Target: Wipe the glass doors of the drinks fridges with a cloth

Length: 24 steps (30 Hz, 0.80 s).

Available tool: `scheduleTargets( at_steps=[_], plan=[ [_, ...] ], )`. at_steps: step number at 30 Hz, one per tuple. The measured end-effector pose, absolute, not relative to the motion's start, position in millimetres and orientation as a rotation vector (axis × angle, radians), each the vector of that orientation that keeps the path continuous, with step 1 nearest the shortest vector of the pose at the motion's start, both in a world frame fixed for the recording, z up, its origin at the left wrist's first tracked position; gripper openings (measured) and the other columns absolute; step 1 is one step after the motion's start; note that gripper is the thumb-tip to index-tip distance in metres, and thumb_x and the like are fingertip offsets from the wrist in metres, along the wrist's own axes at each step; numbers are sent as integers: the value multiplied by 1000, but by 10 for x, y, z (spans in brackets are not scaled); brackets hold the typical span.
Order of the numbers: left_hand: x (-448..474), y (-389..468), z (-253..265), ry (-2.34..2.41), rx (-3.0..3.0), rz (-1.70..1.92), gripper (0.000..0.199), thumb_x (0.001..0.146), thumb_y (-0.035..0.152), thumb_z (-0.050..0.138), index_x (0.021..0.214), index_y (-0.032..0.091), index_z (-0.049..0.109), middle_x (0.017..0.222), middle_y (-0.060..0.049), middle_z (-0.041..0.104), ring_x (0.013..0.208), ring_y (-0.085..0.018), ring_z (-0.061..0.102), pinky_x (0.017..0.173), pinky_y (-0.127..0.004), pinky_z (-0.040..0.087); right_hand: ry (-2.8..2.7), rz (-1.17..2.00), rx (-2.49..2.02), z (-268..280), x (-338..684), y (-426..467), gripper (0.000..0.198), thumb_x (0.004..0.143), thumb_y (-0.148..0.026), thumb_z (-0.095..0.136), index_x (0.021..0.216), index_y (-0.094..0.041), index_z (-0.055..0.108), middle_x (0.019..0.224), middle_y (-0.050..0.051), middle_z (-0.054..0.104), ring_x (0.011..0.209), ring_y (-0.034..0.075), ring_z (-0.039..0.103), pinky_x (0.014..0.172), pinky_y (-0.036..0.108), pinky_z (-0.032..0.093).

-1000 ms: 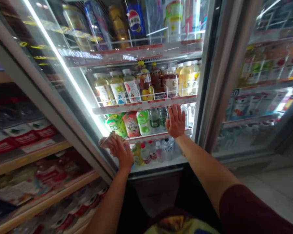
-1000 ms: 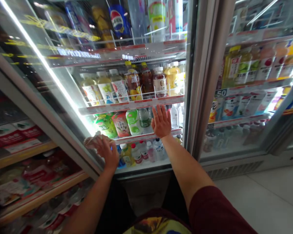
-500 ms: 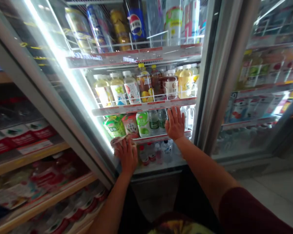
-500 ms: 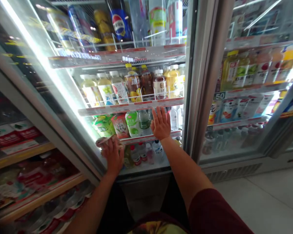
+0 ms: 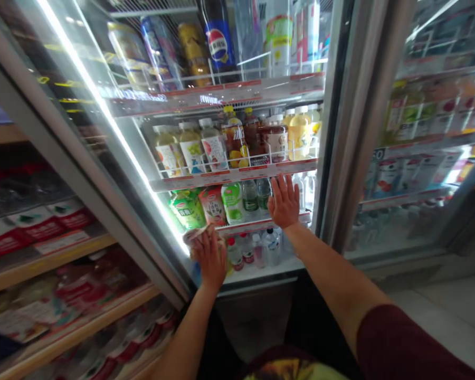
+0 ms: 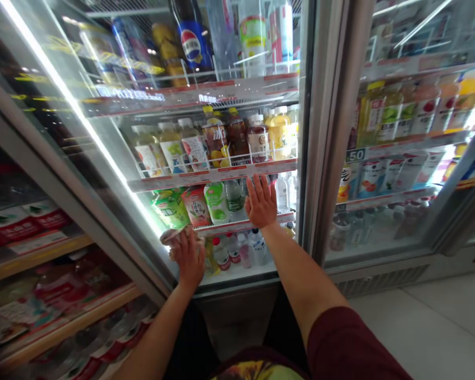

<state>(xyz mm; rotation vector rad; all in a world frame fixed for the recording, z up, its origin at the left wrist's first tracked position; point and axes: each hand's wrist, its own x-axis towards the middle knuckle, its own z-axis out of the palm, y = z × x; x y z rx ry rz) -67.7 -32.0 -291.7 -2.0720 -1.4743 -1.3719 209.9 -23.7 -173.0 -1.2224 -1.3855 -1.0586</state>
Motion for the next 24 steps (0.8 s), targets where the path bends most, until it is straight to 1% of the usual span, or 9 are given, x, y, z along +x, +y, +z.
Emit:
scheduleTargets(
  at_steps=[5, 8, 10, 13, 16, 18, 21, 22, 24],
  plan=[
    [-724, -206, -2631, -1385, -1985, -1415, 67, 105, 40, 39, 159, 1, 32, 168, -29, 15, 160, -40, -3, 126, -67, 11, -1382, -1076, -1213, -1721, 2119, -248, 56, 102, -32, 42, 156, -16, 45, 159, 13, 48, 159, 24, 26, 130, 50, 23],
    [-667, -184, -2461, -1362, -1978, -1419, 71, 105, 41, 39, 161, 0, 26, 169, -29, 10, 159, -40, -3, 125, -67, 14, -1374, -1025, -1220, -1730, 2043, -274, 56, 103, -30, 41, 157, -17, 43, 159, 12, 48, 159, 23, 26, 129, 49, 24],
    [-572, -192, -2358, -1350, -1992, -1412, 71, 104, 41, 39, 162, 3, 25, 169, -27, 13, 160, -40, -2, 125, -67, 15, -1334, -929, -1244, -1732, 1923, -306, 57, 102, -25, 38, 159, -17, 38, 161, 12, 46, 159, 23, 24, 129, 51, 24],
    [-363, -208, -2191, -1327, -2055, -1370, 65, 103, 40, 39, 160, 9, 34, 169, -21, 23, 160, -38, -2, 126, -67, 12, -1259, -761, -1285, -1703, 1708, -374, 63, 100, -22, 38, 162, -16, 30, 165, 15, 38, 161, 27, 18, 127, 58, 24],
    [-119, -219, -1990, -1289, -2130, -1381, 60, 103, 39, 36, 158, 16, 42, 169, -16, 27, 160, -37, -1, 126, -68, 9, -1243, -690, -1269, -1623, 1583, -464, 63, 98, -24, 41, 160, -18, 34, 167, 15, 31, 161, 31, 13, 125, 63, 25],
    [47, -240, -1846, -1220, -2163, -1491, 60, 105, 41, 31, 160, 17, 38, 170, -14, 25, 161, -34, -2, 127, -66, 6, -1272, -710, -1213, -1544, 1575, -526, 61, 98, -22, 40, 159, -19, 37, 164, 14, 36, 160, 29, 18, 125, 59, 29],
    [290, -318, -1643, -1036, -2244, -1776, 63, 108, 48, 24, 164, 20, 28, 171, -11, 23, 161, -28, -2, 130, -58, 0, -1414, -773, -1106, -1389, 1604, -599, 62, 99, -20, 37, 161, -18, 33, 158, 14, 46, 154, 24, 33, 127, 51, 31],
    [366, -355, -1583, -972, -2289, -1882, 64, 108, 50, 22, 164, 22, 26, 171, -10, 24, 162, -25, 1, 131, -54, 0, -1479, -782, -1070, -1329, 1609, -614, 62, 100, -20, 37, 162, -17, 31, 158, 15, 46, 153, 23, 35, 127, 48, 31],
    [495, -436, -1476, -858, -2386, -2088, 64, 108, 54, 18, 164, 24, 28, 169, -8, 29, 161, -21, 10, 133, -47, 4, -1593, -761, -1015, -1204, 1605, -627, 61, 100, -21, 36, 161, -14, 33, 159, 14, 46, 153, 22, 36, 128, 44, 32]
  ],
)
